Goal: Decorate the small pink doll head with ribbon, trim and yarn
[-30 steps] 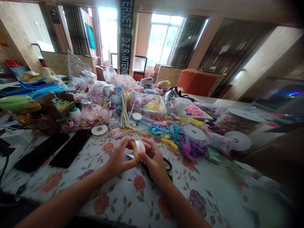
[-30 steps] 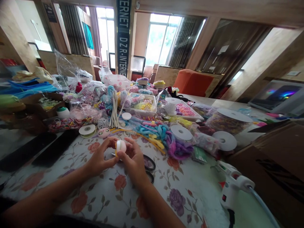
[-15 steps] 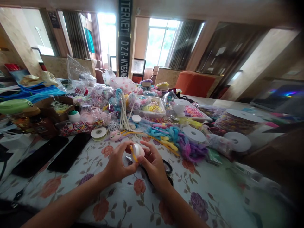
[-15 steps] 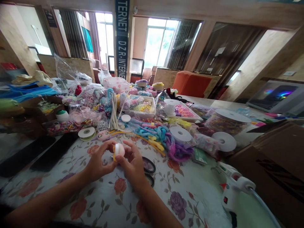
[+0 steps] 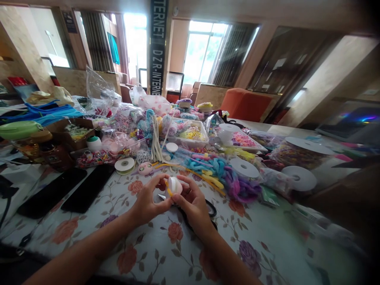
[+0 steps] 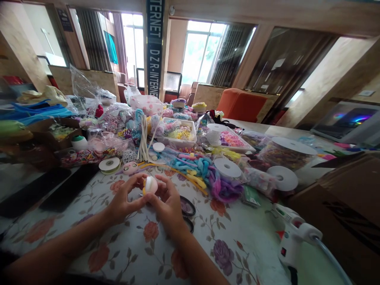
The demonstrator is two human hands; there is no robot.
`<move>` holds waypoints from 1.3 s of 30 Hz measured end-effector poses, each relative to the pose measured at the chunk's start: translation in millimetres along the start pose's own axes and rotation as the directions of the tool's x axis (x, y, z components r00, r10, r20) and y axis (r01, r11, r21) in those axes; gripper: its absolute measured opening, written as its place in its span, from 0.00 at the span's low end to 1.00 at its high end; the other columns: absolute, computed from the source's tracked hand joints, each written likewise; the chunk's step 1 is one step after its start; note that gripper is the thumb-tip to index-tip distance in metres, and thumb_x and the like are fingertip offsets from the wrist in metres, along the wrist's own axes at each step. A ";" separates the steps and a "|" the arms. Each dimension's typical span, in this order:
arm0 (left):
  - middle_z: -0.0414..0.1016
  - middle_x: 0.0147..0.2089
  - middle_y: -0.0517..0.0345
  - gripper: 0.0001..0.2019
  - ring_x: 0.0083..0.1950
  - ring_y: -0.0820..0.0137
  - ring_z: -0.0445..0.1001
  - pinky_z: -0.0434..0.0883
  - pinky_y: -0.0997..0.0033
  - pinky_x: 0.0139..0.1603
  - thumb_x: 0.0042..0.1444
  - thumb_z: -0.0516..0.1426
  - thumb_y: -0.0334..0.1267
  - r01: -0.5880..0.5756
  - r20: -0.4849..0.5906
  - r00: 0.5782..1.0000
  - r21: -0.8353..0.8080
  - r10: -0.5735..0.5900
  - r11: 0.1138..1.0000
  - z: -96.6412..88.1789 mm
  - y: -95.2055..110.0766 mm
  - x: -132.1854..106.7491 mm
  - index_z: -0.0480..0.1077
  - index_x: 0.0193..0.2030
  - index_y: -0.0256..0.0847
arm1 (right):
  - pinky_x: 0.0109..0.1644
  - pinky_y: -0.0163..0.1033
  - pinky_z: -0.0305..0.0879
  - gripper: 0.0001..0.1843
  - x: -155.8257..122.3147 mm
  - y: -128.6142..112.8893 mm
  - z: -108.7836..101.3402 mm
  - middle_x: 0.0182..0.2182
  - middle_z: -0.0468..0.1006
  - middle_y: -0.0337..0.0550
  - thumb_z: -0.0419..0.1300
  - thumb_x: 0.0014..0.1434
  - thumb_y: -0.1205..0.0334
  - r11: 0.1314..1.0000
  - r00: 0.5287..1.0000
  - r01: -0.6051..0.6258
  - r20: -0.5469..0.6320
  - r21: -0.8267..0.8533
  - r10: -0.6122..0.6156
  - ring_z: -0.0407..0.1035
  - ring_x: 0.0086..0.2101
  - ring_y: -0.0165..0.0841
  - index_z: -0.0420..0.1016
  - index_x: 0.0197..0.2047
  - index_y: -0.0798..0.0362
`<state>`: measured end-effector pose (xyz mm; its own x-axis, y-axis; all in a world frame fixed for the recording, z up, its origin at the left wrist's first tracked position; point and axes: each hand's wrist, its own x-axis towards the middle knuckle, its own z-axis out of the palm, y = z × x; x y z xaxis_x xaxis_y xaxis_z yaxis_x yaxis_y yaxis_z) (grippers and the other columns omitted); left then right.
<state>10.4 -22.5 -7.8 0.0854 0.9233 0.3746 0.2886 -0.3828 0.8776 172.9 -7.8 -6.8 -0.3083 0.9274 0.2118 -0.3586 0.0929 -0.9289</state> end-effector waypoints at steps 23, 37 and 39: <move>0.72 0.39 0.56 0.18 0.41 0.64 0.71 0.68 0.62 0.47 0.47 0.60 0.35 -0.010 -0.071 0.997 -0.026 0.009 1.000 -0.9 7.4 0.2 0.66 0.47 0.40 | 0.44 0.43 0.73 0.30 -0.5 7.8 2.5 0.42 0.81 0.44 0.72 0.51 0.54 0.997 1.000 0.028 0.015 -0.068 -0.027 0.76 0.40 0.37 0.69 0.55 0.47; 0.76 0.42 0.53 0.17 0.42 0.65 0.72 0.67 0.66 0.43 0.49 0.58 0.38 0.326 0.232 0.945 -0.679 -0.229 0.658 2.0 1.0 10.2 0.68 0.47 0.39 | 0.44 0.46 0.74 0.27 2.4 -0.6 1.2 0.46 0.79 0.47 0.70 0.51 0.52 0.991 0.998 -0.017 -0.055 -0.132 0.010 0.75 0.40 0.39 0.73 0.53 0.49; 0.76 0.40 0.54 0.16 0.41 0.64 0.72 0.67 0.66 0.42 0.47 0.58 0.36 0.325 0.230 0.946 -0.677 -0.230 0.661 1.6 0.1 10.1 0.69 0.45 0.39 | 0.43 0.45 0.74 0.27 2.1 0.4 -0.1 0.46 0.79 0.47 0.71 0.51 0.52 0.986 0.998 -0.019 -0.055 -0.163 0.010 0.75 0.40 0.39 0.73 0.53 0.49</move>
<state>12.7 -13.2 -4.5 0.2331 0.9689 0.0833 -0.4267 0.0249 0.9041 172.2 -5.8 -6.7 -0.2633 0.9468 0.1853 -0.2039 0.1331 -0.9699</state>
